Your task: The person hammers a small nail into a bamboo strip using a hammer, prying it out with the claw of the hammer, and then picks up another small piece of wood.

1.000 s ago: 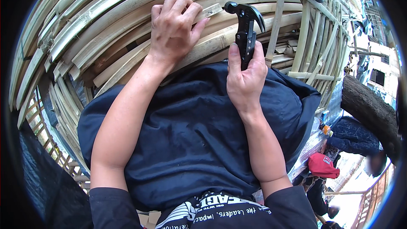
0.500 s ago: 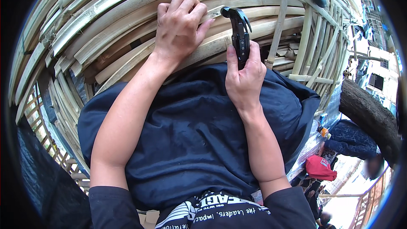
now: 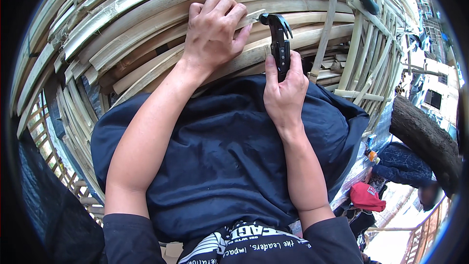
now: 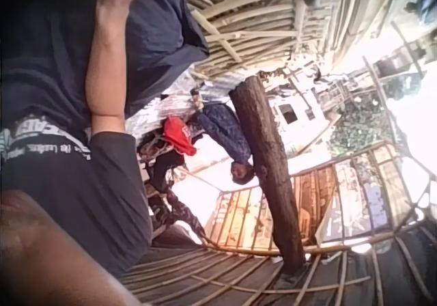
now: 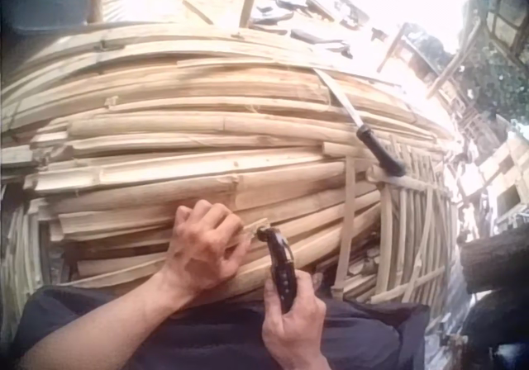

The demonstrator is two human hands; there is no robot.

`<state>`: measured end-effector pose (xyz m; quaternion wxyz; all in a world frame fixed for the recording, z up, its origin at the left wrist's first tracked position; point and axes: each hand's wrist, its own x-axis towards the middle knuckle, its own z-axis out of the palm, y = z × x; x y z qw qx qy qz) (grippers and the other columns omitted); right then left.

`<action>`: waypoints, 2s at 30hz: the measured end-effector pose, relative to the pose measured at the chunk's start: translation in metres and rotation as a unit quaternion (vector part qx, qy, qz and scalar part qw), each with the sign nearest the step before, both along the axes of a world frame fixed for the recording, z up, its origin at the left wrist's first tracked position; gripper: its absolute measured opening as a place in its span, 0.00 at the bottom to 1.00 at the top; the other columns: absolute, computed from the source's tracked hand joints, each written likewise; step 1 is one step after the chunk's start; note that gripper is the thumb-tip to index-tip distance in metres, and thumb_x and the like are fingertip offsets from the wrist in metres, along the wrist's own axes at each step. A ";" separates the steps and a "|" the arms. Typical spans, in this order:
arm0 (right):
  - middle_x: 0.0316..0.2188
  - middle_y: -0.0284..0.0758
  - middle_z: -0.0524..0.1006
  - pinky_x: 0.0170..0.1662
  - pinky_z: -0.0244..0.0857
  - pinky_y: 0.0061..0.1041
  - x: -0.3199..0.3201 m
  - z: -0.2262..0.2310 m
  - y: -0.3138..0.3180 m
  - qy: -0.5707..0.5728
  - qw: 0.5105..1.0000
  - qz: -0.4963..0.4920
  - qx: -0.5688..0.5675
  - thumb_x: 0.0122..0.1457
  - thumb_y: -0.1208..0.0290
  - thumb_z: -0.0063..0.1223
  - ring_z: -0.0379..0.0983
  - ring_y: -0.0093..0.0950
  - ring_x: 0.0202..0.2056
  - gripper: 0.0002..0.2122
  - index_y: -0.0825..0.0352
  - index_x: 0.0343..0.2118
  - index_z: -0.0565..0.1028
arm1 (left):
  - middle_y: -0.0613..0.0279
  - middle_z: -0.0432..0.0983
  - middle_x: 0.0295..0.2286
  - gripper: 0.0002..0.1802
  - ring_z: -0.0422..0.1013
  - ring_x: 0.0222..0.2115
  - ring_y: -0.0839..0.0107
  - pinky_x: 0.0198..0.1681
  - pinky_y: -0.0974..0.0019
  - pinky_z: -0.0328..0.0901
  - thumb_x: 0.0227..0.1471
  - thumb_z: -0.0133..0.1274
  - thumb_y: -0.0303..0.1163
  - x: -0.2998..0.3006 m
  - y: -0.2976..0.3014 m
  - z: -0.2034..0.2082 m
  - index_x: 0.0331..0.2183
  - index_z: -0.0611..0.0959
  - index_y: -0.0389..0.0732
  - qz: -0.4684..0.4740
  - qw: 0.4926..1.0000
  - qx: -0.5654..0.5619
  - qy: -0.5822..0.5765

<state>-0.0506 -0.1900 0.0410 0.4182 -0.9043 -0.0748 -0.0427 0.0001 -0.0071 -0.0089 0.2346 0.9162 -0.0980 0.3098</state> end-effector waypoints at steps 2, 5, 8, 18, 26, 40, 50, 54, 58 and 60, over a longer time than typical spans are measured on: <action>0.24 0.43 0.79 0.31 0.70 0.36 0.001 0.000 0.000 -0.013 1.000 -0.001 0.004 0.67 0.72 0.59 0.80 0.41 0.25 0.10 0.71 0.43 0.72 | 0.73 0.78 0.33 0.11 0.72 0.38 0.68 0.42 0.60 0.60 0.49 0.66 0.39 0.000 0.000 0.000 0.35 0.84 0.49 -0.003 1.000 0.001 -0.004; 0.23 0.43 0.79 0.31 0.70 0.36 0.001 0.001 0.000 -0.016 1.000 -0.002 0.012 0.67 0.72 0.59 0.80 0.40 0.24 0.10 0.72 0.43 0.72 | 0.73 0.78 0.34 0.13 0.72 0.38 0.68 0.41 0.60 0.59 0.48 0.65 0.38 -0.001 0.001 0.000 0.38 0.84 0.49 -0.003 1.000 0.006 0.004; 0.23 0.43 0.79 0.31 0.70 0.36 0.001 0.002 0.000 -0.006 1.000 -0.002 0.017 0.68 0.71 0.59 0.79 0.39 0.24 0.10 0.72 0.43 0.73 | 0.73 0.78 0.34 0.14 0.72 0.38 0.68 0.41 0.60 0.59 0.47 0.64 0.38 0.001 0.001 -0.001 0.38 0.84 0.50 -0.008 1.000 0.005 -0.007; 0.24 0.44 0.79 0.32 0.70 0.36 0.001 0.002 0.000 -0.002 1.000 -0.001 0.024 0.67 0.73 0.59 0.80 0.42 0.25 0.09 0.72 0.42 0.72 | 0.74 0.77 0.35 0.14 0.72 0.39 0.68 0.42 0.60 0.59 0.46 0.64 0.38 0.001 0.001 0.001 0.38 0.83 0.51 -0.006 1.000 0.011 0.007; 0.28 0.50 0.80 0.35 0.70 0.46 0.001 0.001 0.001 0.002 1.000 0.022 -0.020 0.68 0.72 0.57 0.79 0.55 0.32 0.09 0.71 0.43 0.71 | 0.74 0.78 0.35 0.14 0.72 0.39 0.69 0.42 0.60 0.59 0.46 0.65 0.38 0.000 0.001 0.001 0.38 0.83 0.51 -0.001 1.000 0.017 0.009; 0.27 0.54 0.79 0.33 0.69 0.52 0.003 -0.008 0.002 -0.015 0.998 0.033 -0.056 0.69 0.73 0.55 0.78 0.59 0.32 0.09 0.71 0.42 0.66 | 0.72 0.78 0.36 0.14 0.72 0.39 0.67 0.42 0.59 0.59 0.47 0.65 0.39 0.000 0.000 -0.001 0.39 0.84 0.50 -0.003 1.000 0.011 0.004; 0.26 0.53 0.79 0.31 0.69 0.51 0.002 -0.009 0.002 -0.012 0.997 0.027 -0.069 0.68 0.75 0.55 0.78 0.59 0.31 0.10 0.71 0.41 0.65 | 0.69 0.78 0.36 0.14 0.72 0.40 0.66 0.43 0.59 0.59 0.48 0.64 0.39 -0.002 -0.001 0.001 0.39 0.83 0.48 -0.009 1.000 0.001 0.012; 0.26 0.54 0.79 0.31 0.69 0.51 0.002 -0.009 0.004 -0.012 0.997 0.029 -0.066 0.68 0.75 0.55 0.78 0.59 0.31 0.10 0.71 0.41 0.65 | 0.69 0.77 0.36 0.14 0.72 0.40 0.66 0.43 0.59 0.59 0.48 0.64 0.38 -0.002 0.000 0.000 0.39 0.83 0.48 -0.005 1.000 0.004 0.012; 0.26 0.54 0.79 0.32 0.69 0.52 0.002 -0.007 0.004 -0.003 0.998 0.026 -0.059 0.68 0.75 0.55 0.78 0.59 0.32 0.10 0.71 0.41 0.65 | 0.70 0.77 0.36 0.14 0.72 0.40 0.66 0.43 0.59 0.59 0.48 0.64 0.39 -0.002 -0.001 0.000 0.39 0.83 0.48 -0.002 1.000 0.006 0.010; 0.26 0.54 0.79 0.32 0.69 0.52 0.002 -0.008 0.003 -0.006 0.997 0.026 -0.068 0.68 0.75 0.55 0.78 0.59 0.32 0.10 0.71 0.41 0.65 | 0.70 0.77 0.36 0.14 0.71 0.40 0.66 0.43 0.59 0.59 0.48 0.64 0.39 -0.001 -0.002 0.000 0.39 0.83 0.48 -0.001 1.000 0.006 0.009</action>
